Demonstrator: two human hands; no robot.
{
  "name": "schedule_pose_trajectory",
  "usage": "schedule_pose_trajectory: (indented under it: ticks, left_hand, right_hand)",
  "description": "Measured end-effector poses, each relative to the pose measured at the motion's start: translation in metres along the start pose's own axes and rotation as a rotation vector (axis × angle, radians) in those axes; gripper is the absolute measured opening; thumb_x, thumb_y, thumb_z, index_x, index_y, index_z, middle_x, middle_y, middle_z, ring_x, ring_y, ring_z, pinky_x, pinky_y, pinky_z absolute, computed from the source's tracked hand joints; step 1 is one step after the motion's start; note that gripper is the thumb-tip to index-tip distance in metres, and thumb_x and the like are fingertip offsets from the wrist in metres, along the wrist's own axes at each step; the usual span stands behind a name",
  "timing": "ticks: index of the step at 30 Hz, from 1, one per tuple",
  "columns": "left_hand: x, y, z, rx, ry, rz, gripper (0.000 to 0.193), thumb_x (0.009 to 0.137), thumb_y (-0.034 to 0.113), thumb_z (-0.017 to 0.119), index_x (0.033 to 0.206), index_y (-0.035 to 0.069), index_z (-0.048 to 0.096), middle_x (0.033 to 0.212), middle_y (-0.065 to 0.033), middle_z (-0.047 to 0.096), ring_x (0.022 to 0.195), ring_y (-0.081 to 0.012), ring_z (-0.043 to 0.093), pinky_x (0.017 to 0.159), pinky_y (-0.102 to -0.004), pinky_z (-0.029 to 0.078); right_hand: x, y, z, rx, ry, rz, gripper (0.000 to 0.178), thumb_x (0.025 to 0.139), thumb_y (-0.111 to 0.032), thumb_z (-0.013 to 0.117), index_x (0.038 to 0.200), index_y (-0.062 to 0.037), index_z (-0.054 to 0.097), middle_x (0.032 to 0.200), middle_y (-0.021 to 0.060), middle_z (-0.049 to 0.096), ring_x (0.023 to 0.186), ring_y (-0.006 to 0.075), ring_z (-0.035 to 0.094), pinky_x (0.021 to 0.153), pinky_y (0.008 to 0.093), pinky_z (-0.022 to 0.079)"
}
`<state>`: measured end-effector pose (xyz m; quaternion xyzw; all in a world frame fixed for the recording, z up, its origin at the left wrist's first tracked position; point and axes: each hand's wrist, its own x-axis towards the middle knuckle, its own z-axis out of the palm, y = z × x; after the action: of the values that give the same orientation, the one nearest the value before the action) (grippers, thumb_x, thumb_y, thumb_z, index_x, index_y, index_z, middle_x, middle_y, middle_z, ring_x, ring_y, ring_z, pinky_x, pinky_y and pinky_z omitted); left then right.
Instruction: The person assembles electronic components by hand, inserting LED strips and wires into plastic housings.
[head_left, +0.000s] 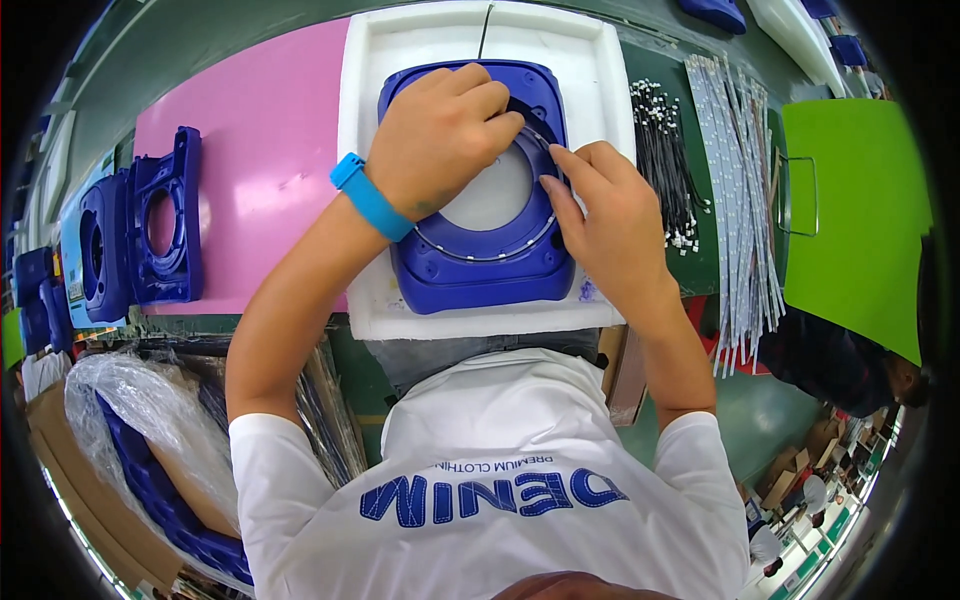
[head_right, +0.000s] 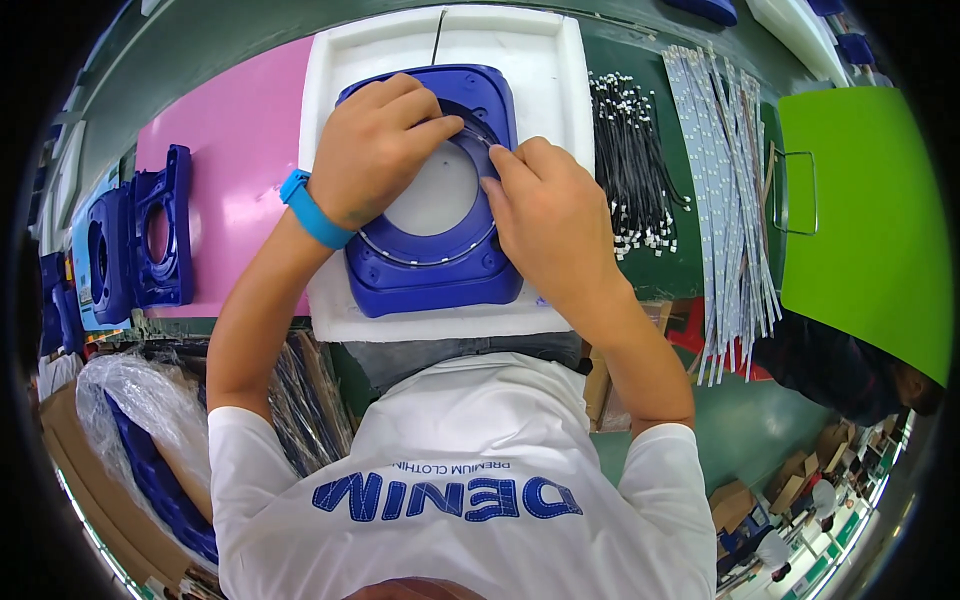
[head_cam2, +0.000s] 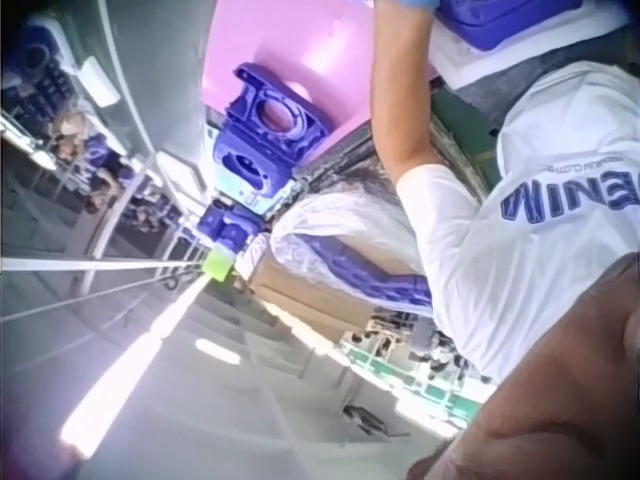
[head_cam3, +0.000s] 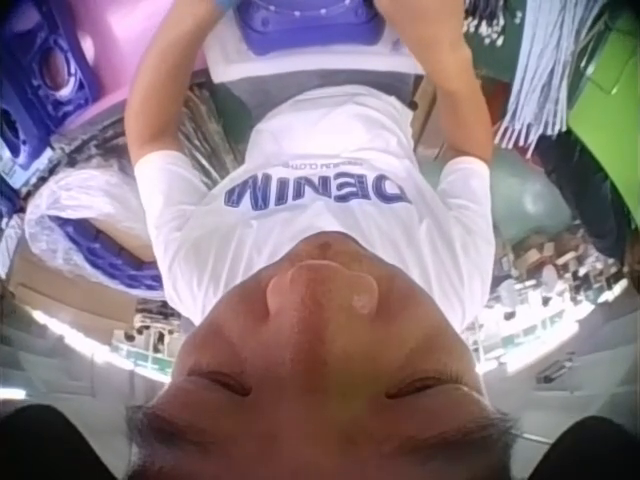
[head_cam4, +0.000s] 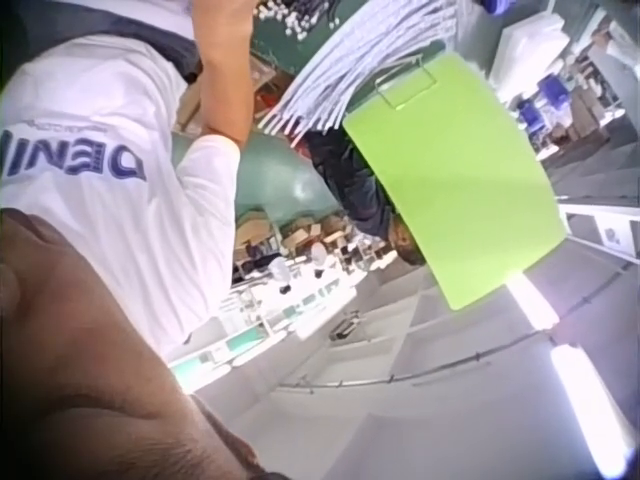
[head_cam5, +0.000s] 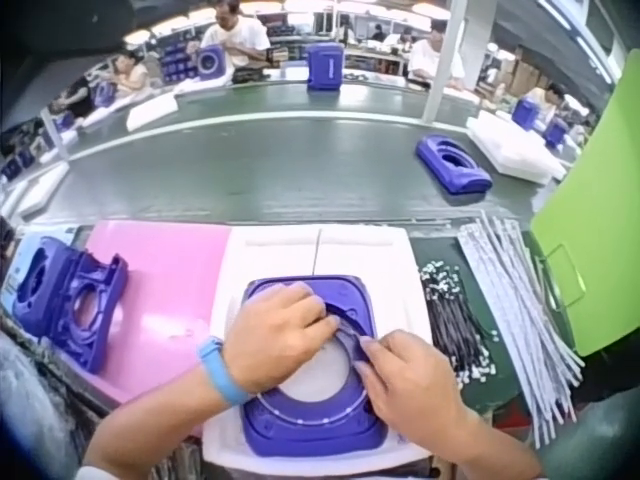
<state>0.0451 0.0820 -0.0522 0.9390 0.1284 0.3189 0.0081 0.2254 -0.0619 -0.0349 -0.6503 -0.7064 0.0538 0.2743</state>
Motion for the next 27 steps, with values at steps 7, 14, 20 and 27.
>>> schedule_pose_trajectory:
  ticks: [7, 14, 20, 27]
  left_hand:
    - [0.009, 0.01, 0.012, 0.197, -0.063, 0.036, 0.019, 0.076, 0.012, 0.07, 0.094, 0.006, 0.074, 0.085, -0.0032, 0.066, 0.088, -0.0217, 0.067, 0.072, -0.0351, 0.055]
    - [0.012, 0.009, 0.018, 0.2, 0.041, 0.068, 0.007, 0.074, 0.013, 0.07, 0.07, 0.012, 0.064, 0.074, -0.0019, 0.059, 0.081, -0.0194, 0.062, 0.066, -0.0312, 0.049]
    - [0.015, 0.0, -0.005, 0.047, -0.098, 0.103, 0.017, 0.081, 0.012, 0.072, 0.096, 0.006, 0.077, 0.094, -0.004, 0.073, 0.1, -0.0238, 0.069, 0.08, -0.0353, 0.055]
    - [0.008, -0.022, 0.0, -0.387, 0.018, -0.354, 0.024, 0.089, 0.011, 0.079, 0.113, 0.007, 0.079, 0.113, -0.011, 0.073, 0.101, -0.034, 0.07, 0.089, -0.042, 0.057]
  right_hand:
    - [0.0, -0.006, 0.009, -0.245, 0.001, -0.126, 0.026, 0.09, -0.008, 0.074, 0.111, 0.0071, 0.073, 0.09, 0.0117, 0.061, 0.081, 0.0275, 0.063, 0.07, 0.0394, 0.053]
    - [-0.001, -0.008, 0.01, -0.304, 0.001, -0.146, 0.024, 0.092, -0.008, 0.072, 0.108, 0.0087, 0.072, 0.09, 0.0116, 0.061, 0.082, 0.0263, 0.061, 0.07, 0.0378, 0.052]
    - [0.001, -0.003, 0.007, -0.279, -0.022, -0.15, 0.023, 0.091, -0.008, 0.072, 0.107, 0.0084, 0.072, 0.092, 0.012, 0.062, 0.083, 0.0266, 0.063, 0.072, 0.0377, 0.054]
    - [0.002, -0.005, 0.009, -0.274, -0.028, -0.158, 0.024, 0.09, -0.01, 0.073, 0.106, 0.0079, 0.073, 0.093, 0.0115, 0.063, 0.086, 0.0261, 0.063, 0.074, 0.0374, 0.055]
